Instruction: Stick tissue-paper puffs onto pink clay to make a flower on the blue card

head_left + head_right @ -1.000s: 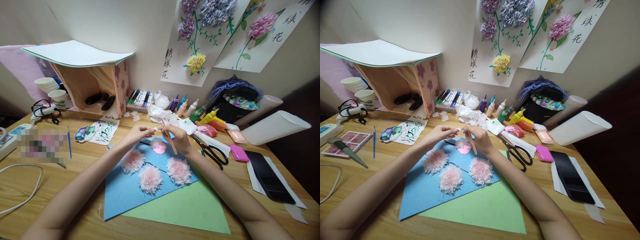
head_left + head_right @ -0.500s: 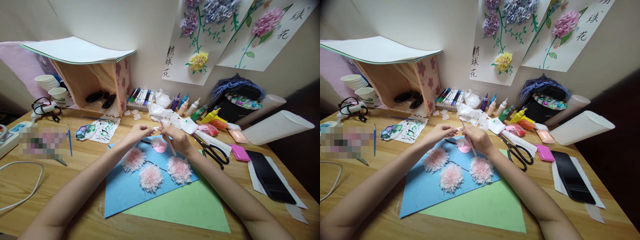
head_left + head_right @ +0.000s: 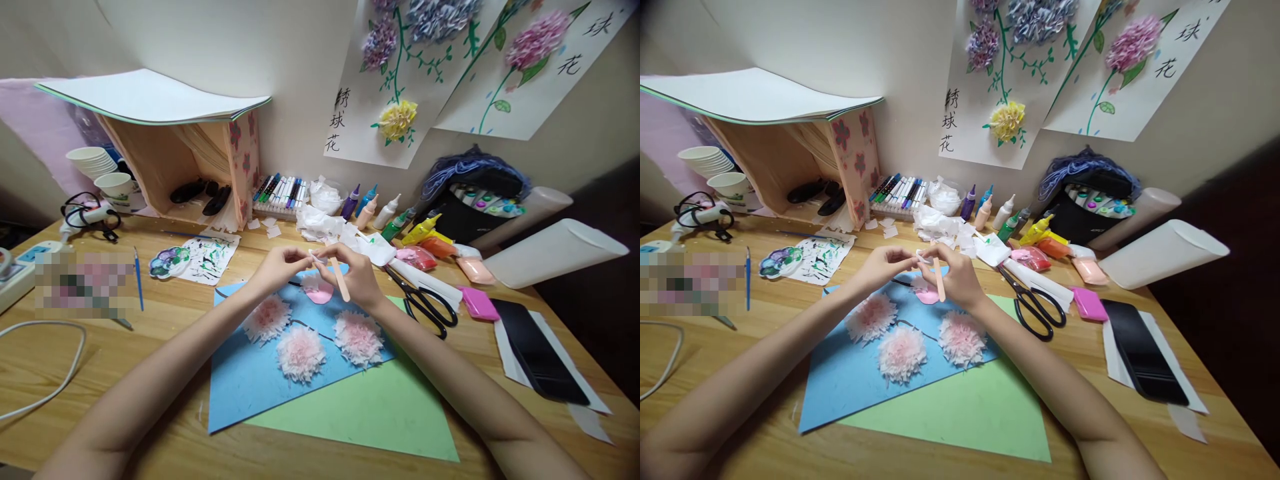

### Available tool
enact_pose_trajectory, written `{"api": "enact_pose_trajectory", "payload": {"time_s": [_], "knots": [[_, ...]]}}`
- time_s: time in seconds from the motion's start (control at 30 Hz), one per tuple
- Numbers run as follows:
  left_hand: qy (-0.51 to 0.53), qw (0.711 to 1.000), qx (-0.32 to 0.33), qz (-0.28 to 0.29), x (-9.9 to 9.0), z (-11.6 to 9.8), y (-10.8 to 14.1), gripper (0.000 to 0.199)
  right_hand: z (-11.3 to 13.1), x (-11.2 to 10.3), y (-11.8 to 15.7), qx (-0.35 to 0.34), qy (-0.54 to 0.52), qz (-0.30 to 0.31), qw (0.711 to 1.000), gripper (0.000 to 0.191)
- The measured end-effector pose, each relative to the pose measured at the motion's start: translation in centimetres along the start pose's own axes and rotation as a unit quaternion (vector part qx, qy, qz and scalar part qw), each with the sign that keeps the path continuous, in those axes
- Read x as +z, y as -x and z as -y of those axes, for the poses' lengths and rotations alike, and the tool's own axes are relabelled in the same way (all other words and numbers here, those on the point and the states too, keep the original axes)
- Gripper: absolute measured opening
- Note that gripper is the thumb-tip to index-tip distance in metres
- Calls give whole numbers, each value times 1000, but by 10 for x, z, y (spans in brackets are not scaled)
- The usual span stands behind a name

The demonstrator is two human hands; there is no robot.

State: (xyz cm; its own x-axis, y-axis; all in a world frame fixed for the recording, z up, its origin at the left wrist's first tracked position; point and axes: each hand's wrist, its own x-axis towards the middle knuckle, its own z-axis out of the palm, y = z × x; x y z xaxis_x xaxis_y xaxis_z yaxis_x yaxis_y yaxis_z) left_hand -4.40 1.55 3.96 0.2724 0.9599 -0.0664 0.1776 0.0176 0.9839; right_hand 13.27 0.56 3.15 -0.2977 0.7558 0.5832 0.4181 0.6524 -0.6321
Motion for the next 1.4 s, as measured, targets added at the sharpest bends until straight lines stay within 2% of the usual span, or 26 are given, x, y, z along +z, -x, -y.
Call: {"api": "enact_pose_trajectory", "payload": {"time_s": [0.1, 0.23, 0.43, 0.6, 0.7, 0.77, 0.87, 0.93, 1.03, 1.17, 1.3, 1.4], "knots": [[-26, 999, 48, -1, 4, 2, 2, 28, 9, 0, -1, 68, -50, -19, 996, 9], [-103, 992, 71, -16, 4, 0, 4, 27, 11, -1, -3, 120, -88, -47, 988, 8], [-143, 988, 56, -30, 1, 0, 2, 25, 0, -8, -9, 178, -119, -126, 969, 16], [-175, 983, 35, -50, -7, 9, -4, 24, -11, -14, -14, 214, -141, -179, 950, 24], [-254, 964, -7, -85, -18, 17, -7, 21, -14, -17, -17, 232, -179, -169, 941, 26], [-332, 936, -19, -116, -24, 19, -6, 21, -13, -19, -18, 239, -207, -145, 938, 25], [-403, 901, 32, -156, -22, 13, -3, 25, -11, -20, -18, 238, -217, -105, 941, 22], [-367, 919, 78, -123, -14, 5, 1, 29, -9, -19, -17, 229, -207, -83, 947, 21], [-253, 962, 97, -20, 0, -4, 5, 32, -5, -16, -13, 216, -198, -51, 955, 19], [-227, 969, 94, -6, 6, -9, 9, 25, 4, -12, -9, 207, -175, -27, 962, 21], [-216, 973, 80, 22, 0, -17, 11, 23, 10, -12, -9, 194, -164, -13, 967, 24], [-191, 977, 50, 82, -9, -27, 14, 24, 7, -17, -11, 197, -208, -1, 958, 26]]}}
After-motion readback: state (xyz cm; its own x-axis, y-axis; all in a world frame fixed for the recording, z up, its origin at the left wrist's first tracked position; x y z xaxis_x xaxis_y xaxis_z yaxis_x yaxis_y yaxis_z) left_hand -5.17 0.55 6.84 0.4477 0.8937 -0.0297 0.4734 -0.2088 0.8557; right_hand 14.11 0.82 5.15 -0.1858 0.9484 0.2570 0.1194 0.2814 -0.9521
